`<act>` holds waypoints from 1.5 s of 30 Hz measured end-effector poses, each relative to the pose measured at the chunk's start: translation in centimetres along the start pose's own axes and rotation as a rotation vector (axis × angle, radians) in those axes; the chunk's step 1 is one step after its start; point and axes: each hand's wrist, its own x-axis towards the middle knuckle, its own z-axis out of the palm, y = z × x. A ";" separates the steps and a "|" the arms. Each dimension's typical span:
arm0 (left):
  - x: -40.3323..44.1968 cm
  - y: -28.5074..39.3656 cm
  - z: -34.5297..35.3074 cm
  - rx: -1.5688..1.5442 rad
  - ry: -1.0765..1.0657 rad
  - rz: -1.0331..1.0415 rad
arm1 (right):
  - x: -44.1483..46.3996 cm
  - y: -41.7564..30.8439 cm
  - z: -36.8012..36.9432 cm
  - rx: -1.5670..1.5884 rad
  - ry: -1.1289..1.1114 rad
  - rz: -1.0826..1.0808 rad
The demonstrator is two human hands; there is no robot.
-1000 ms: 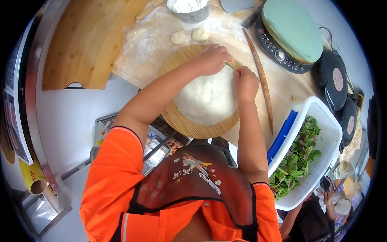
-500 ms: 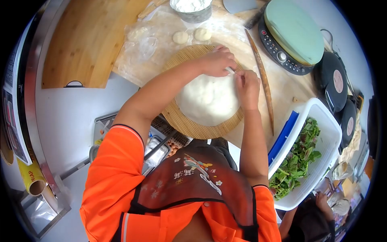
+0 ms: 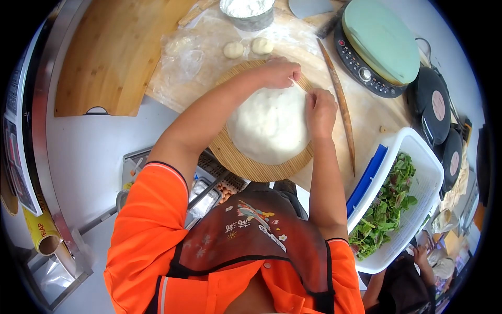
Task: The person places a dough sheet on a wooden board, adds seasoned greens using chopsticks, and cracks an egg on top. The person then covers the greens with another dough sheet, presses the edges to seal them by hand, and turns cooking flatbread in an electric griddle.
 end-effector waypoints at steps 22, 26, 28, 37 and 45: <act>-8.9 1.8 1.2 0.183 0.060 0.040 | -0.8 -2.7 0.1 -0.133 -0.337 -0.298; -11.8 2.1 1.8 0.155 0.204 -0.060 | -0.9 -2.2 0.3 -0.167 -0.348 -0.302; -13.2 1.7 3.0 0.162 0.248 -0.096 | -0.8 -2.3 0.3 -0.171 -0.355 -0.303; -15.4 -0.4 3.5 0.171 0.277 -0.099 | -1.3 -1.5 -0.1 -0.121 -0.355 -0.310; -13.0 -1.6 2.3 0.059 0.304 -0.162 | -1.4 -0.8 -0.8 -0.057 -0.329 -0.267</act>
